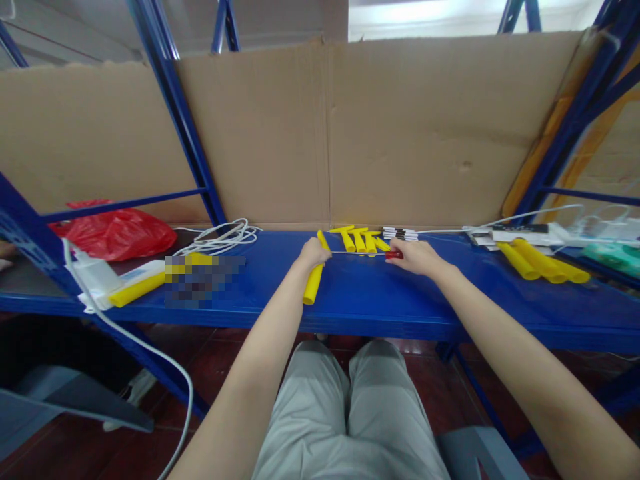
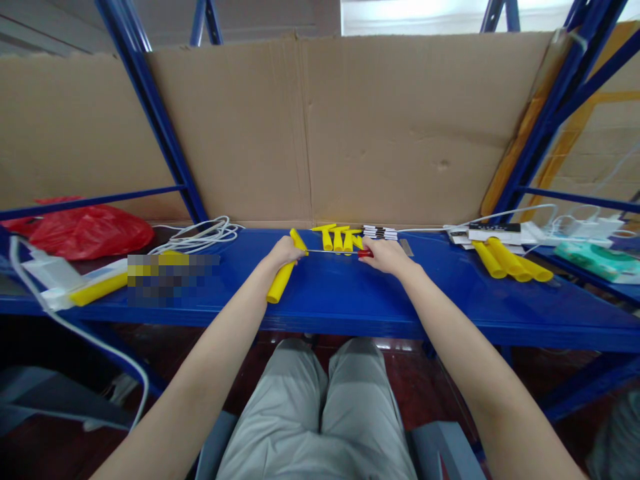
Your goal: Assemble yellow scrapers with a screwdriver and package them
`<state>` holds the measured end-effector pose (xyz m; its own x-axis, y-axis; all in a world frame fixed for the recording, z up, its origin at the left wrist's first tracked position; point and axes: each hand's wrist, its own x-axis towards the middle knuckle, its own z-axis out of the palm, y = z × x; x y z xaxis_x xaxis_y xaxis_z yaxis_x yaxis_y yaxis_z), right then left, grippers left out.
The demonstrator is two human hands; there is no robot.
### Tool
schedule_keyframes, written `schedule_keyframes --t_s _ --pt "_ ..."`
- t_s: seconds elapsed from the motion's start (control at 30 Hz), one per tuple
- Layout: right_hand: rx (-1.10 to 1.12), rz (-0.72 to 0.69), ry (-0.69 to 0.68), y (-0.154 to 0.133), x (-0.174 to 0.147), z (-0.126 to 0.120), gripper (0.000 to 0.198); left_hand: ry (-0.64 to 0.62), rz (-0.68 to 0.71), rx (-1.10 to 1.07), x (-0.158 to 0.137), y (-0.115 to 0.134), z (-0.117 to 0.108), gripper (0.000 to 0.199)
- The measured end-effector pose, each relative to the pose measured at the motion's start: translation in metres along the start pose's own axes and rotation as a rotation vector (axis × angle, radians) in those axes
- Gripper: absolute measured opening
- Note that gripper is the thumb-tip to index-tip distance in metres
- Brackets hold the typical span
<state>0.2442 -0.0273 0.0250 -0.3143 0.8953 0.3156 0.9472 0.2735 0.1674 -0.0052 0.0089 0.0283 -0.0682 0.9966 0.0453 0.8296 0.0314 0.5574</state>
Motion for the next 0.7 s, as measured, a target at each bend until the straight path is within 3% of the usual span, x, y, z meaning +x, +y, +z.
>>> schedule_keyframes --t_s 0.23,0.43,0.7 --pt "0.090 -0.025 -0.052 0.0024 -0.0006 0.0001 0.026 0.006 -0.008 -0.014 0.0040 -0.0017 0.0019 0.023" --pt "0.059 0.027 -0.008 0.0009 0.0003 0.0020 0.021 0.004 -0.007 0.009 0.0012 -0.0001 0.0000 0.022" --pt "0.114 -0.011 -0.012 0.0053 0.0016 0.0055 0.024 0.009 -0.007 -0.002 0.0028 -0.0009 0.0010 0.023"
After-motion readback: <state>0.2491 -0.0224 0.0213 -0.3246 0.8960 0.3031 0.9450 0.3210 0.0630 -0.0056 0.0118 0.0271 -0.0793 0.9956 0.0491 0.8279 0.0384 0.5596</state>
